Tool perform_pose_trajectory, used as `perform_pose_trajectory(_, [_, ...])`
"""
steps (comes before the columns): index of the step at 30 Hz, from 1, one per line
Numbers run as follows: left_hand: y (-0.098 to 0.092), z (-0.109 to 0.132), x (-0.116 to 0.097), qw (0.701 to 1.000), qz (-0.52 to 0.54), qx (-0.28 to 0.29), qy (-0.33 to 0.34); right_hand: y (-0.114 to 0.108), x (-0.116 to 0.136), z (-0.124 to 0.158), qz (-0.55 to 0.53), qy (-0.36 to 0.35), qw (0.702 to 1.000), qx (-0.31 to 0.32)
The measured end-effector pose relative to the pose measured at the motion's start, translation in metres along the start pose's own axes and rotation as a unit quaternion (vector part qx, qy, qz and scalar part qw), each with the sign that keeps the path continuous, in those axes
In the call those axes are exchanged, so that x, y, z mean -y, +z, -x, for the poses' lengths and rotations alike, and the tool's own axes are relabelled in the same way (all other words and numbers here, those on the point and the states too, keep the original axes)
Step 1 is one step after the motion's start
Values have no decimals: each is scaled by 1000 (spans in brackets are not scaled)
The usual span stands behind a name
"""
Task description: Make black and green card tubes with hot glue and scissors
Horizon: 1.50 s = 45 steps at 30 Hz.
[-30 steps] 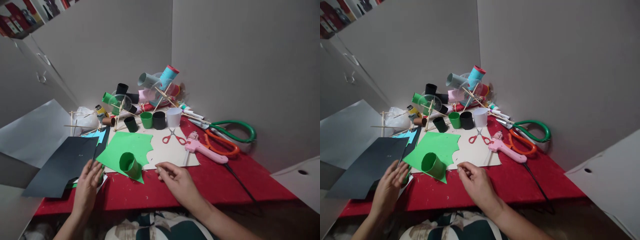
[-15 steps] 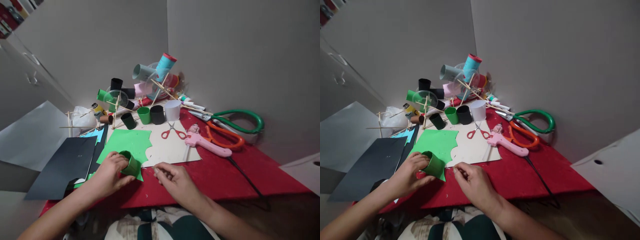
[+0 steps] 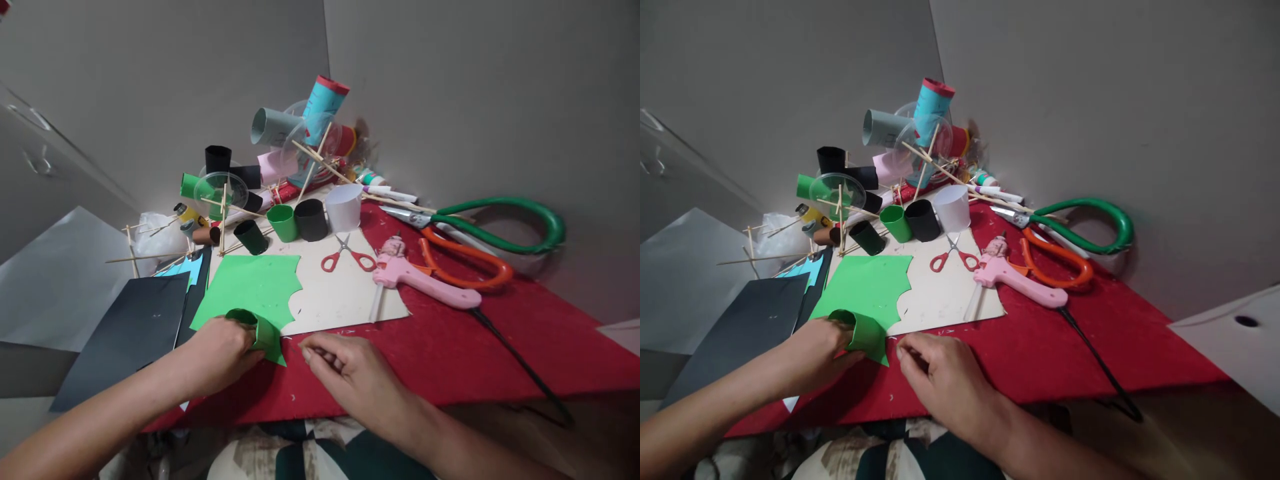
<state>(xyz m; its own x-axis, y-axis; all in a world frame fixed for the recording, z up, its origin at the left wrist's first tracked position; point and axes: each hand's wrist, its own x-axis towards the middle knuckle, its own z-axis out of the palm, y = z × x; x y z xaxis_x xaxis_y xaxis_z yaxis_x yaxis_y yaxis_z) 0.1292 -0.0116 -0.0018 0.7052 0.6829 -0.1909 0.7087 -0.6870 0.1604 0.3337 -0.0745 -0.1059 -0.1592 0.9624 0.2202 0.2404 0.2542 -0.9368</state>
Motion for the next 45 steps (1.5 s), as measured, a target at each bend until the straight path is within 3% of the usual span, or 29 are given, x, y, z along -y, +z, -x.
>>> perform_pose_trajectory(6, [-1, -5, -1, 999, 41, -7, 2, -1, -2, 1, 4, -3, 1000, 12])
perform_pose_trajectory(12, [-4, -6, -8, 999, -20, 34, 3, -2, -1, 0, 2, -3, 1000, 17])
perform_pose_trajectory(18, [-4, 6, -5, 999, 44, -32, 0, 1, -4, 2, -4, -8, 1000, 4])
perform_pose_trajectory(20, [-5, 15, -1, 992, 99, -78, 4, -1, -2, 3, 7, -18, 1000, -6])
perform_pose_trajectory(23, [-6, 34, 5, 958, 222, -181, -8, -8, 9, 4, 18, -43, 999, -28])
perform_pose_trajectory(28, [6, 54, 13, 868, 352, -345, -53, -26, 48, -11, 71, -127, 986, -79])
perform_pose_trajectory(31, [23, 50, 14, 807, 472, -346, -74, -26, 70, -35, 185, -153, 970, -43])
perform_pose_trajectory(33, [35, 42, 14, 788, 522, -319, -72, -20, 80, -55, 295, -138, 945, 17])
perform_pose_trajectory(38, [56, 22, 19, 810, 508, -290, -42, 3, 90, -96, 463, -71, 873, 138])
perform_pose_trajectory(45, [78, 8, 34, 876, 428, -214, -56, 19, 84, -114, 508, -45, 838, 195])
